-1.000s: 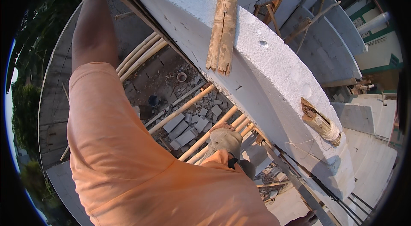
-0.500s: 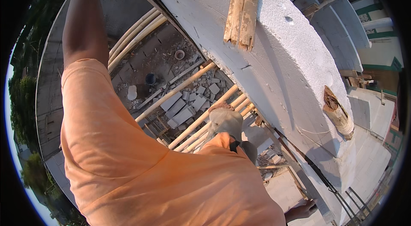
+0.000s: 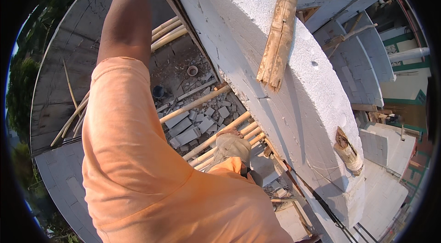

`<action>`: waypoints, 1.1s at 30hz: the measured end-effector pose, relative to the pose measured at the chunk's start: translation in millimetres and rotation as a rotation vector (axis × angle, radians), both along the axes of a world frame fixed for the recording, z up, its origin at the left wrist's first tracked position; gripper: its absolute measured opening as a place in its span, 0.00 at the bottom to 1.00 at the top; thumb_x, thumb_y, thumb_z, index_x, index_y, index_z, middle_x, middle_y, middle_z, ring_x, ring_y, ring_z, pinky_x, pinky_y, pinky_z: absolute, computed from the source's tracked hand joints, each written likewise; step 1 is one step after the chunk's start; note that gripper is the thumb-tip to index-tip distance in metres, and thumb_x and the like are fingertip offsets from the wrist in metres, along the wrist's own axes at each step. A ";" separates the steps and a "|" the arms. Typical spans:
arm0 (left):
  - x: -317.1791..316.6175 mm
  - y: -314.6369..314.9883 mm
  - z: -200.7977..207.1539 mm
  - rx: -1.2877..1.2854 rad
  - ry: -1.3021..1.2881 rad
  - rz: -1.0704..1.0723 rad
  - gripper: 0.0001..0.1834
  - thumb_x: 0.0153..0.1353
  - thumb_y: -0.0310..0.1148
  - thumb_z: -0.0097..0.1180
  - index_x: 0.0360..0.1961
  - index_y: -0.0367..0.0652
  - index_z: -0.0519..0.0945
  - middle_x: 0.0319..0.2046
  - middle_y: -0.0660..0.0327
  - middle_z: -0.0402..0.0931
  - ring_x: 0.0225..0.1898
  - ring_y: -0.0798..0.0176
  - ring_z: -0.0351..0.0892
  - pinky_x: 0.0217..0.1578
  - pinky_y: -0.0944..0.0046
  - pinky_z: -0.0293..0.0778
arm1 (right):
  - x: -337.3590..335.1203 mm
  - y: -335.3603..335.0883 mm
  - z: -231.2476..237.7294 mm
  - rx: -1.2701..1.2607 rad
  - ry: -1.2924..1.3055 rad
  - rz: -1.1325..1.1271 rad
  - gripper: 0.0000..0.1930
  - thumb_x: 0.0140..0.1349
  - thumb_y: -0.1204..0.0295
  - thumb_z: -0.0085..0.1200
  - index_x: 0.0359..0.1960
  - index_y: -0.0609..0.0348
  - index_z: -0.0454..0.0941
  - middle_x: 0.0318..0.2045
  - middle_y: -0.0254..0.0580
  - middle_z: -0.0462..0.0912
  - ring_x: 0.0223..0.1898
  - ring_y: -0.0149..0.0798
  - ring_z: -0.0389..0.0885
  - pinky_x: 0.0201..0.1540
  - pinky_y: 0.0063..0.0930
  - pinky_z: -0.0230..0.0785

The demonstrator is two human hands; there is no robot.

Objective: The person secures a bamboo frame to a concrete block wall using wire and pliers. The person wraps wire around a bamboo stick and through a hole in the wall, then twists and cuts the wire with pliers to tighten the connection.

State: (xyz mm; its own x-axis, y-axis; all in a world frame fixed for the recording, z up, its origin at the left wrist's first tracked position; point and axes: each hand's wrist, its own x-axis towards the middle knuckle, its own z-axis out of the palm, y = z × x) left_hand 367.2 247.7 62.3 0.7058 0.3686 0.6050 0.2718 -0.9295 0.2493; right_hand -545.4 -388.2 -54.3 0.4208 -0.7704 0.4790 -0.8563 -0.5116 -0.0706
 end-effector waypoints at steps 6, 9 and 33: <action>-1.3 -4.6 -2.3 0.253 0.073 -0.020 0.11 0.53 0.28 0.55 0.35 0.39 0.87 0.40 0.45 0.83 0.45 0.45 0.83 0.46 0.51 0.79 | 28.5 23.9 16.1 0.265 -0.390 -0.063 0.19 0.73 0.65 0.44 0.59 0.65 0.72 0.55 0.58 0.76 0.54 0.50 0.77 0.56 0.38 0.71; 10.9 1.6 -3.7 0.140 0.097 0.009 0.12 0.51 0.29 0.56 0.35 0.39 0.87 0.40 0.46 0.83 0.45 0.45 0.83 0.46 0.53 0.79 | 48.1 38.6 26.4 0.311 -0.450 -0.076 0.20 0.73 0.65 0.44 0.59 0.66 0.72 0.56 0.58 0.76 0.54 0.49 0.77 0.56 0.37 0.71; -5.5 -15.7 5.1 -0.138 0.030 -0.027 0.19 0.56 0.28 0.51 0.49 0.37 0.80 0.50 0.40 0.78 0.55 0.43 0.77 0.55 0.52 0.74 | -27.7 -16.4 -29.6 -0.140 0.107 -0.151 0.19 0.73 0.60 0.42 0.64 0.37 0.71 0.53 0.34 0.79 0.49 0.32 0.77 0.51 0.30 0.69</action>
State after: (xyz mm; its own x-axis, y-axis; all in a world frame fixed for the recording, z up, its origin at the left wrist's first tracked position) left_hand 361.7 232.0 67.3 0.7339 0.4269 0.5284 0.2560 -0.8943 0.3670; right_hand -573.1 -404.6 -83.9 0.3598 -0.7576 0.5447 -0.9227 -0.3755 0.0872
